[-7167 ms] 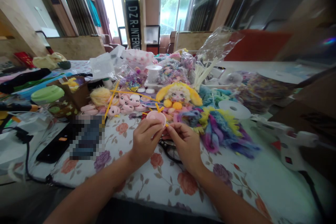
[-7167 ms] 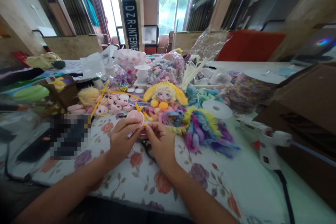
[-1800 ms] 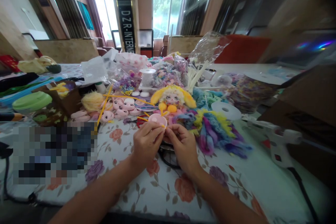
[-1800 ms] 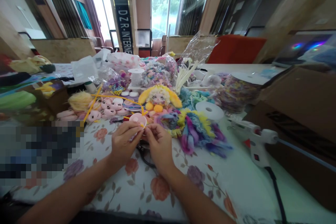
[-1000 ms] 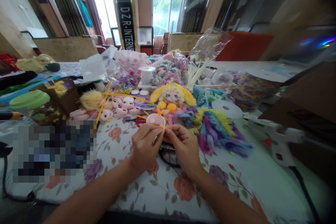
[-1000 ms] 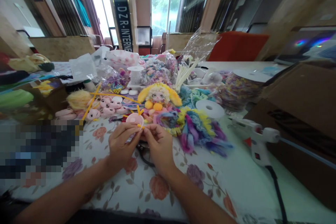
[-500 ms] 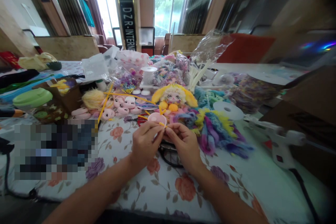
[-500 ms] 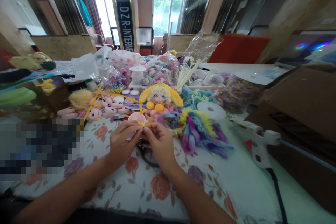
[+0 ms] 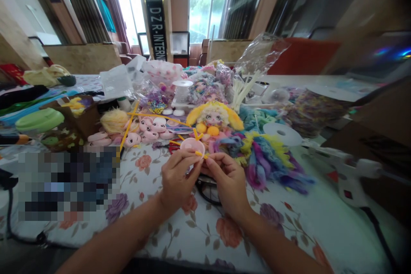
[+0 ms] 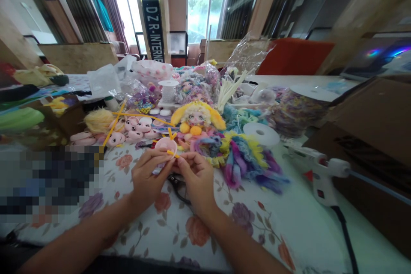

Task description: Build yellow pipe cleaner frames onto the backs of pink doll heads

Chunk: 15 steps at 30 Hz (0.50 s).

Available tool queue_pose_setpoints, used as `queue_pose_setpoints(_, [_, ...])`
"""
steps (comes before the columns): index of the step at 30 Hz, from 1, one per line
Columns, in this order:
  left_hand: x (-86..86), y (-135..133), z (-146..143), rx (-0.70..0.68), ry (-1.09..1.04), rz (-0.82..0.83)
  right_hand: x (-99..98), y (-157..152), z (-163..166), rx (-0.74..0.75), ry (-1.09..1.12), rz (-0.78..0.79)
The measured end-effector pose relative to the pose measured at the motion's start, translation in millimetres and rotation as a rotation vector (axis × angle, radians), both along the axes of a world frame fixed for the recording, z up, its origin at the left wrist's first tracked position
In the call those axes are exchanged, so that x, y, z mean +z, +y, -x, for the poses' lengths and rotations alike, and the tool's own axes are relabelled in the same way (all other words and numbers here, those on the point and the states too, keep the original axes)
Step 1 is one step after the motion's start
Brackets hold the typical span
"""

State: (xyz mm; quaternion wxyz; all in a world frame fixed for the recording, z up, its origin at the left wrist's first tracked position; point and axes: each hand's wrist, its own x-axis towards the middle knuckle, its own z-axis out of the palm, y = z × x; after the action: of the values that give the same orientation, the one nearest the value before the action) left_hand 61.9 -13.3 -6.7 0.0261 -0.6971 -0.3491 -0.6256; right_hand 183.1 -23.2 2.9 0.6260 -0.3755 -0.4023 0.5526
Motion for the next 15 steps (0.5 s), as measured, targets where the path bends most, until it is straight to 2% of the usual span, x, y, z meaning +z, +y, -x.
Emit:
queue_pose_setpoints(9, [-2.2, -5.3, -3.4, -0.026, 0.042, -0.007, 6.2, -6.2, -4.7, -0.055, -0.19, -0.058])
queue_pose_setpoints(15, [-1.6, -2.6, -2.2, -0.03, 0.072, -0.01, 6.4, -4.0, -4.6, -0.029, -0.16, -0.039])
